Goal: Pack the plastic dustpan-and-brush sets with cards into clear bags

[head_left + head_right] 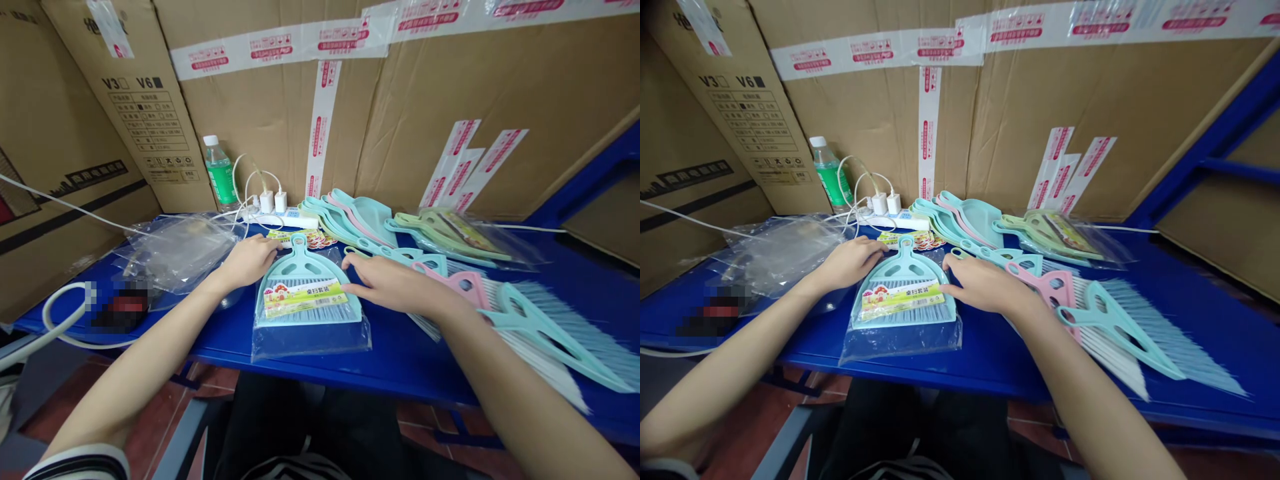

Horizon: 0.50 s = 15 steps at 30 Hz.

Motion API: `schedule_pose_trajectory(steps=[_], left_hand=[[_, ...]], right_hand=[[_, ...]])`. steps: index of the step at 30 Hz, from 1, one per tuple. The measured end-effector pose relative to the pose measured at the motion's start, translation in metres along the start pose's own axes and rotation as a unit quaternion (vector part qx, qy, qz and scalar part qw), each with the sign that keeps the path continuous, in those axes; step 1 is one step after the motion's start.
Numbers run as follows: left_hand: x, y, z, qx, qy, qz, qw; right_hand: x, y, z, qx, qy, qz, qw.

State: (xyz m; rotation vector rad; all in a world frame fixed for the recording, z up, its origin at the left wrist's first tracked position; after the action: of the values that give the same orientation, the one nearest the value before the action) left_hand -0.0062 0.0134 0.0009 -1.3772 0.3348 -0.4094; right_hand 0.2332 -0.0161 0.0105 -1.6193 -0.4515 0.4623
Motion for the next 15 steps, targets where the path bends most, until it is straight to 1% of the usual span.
schedule_pose_trajectory(steps=[3, 6, 11, 15], left_hand=[[-0.0003, -0.0004, -0.0002, -0.017, 0.003, -0.001, 1.000], [-0.0015, 0.0005, -0.0004, -0.020, 0.008, -0.009, 1.000], [-0.0037, 0.0027, -0.0003, -0.018, 0.022, -0.045, 0.999], [-0.0040, 0.0061, 0.0017, -0.019, 0.038, -0.077, 0.996]], right_hand=[[0.0006, 0.0009, -0.0005, -0.010, 0.008, 0.004, 1.000], [-0.0001, 0.0016, -0.0015, -0.025, 0.009, 0.037, 0.999], [-0.0025, 0.0032, -0.0028, -0.074, -0.005, 0.096, 0.993], [-0.0007, 0.0066, -0.0016, -0.105, -0.017, 0.104, 0.989]])
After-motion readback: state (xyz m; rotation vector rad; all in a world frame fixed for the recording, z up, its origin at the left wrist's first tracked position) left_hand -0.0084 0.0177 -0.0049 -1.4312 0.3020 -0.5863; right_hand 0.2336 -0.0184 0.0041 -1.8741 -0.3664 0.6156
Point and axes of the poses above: each hand's wrist, its own z-axis towards the middle knuckle, its own y-axis out of the palm, x = y × z, the point moved 2 cm from there along z, towards the middle knuckle, and after that the axes turned 6 degrees about -z, right-handed, at the moved point
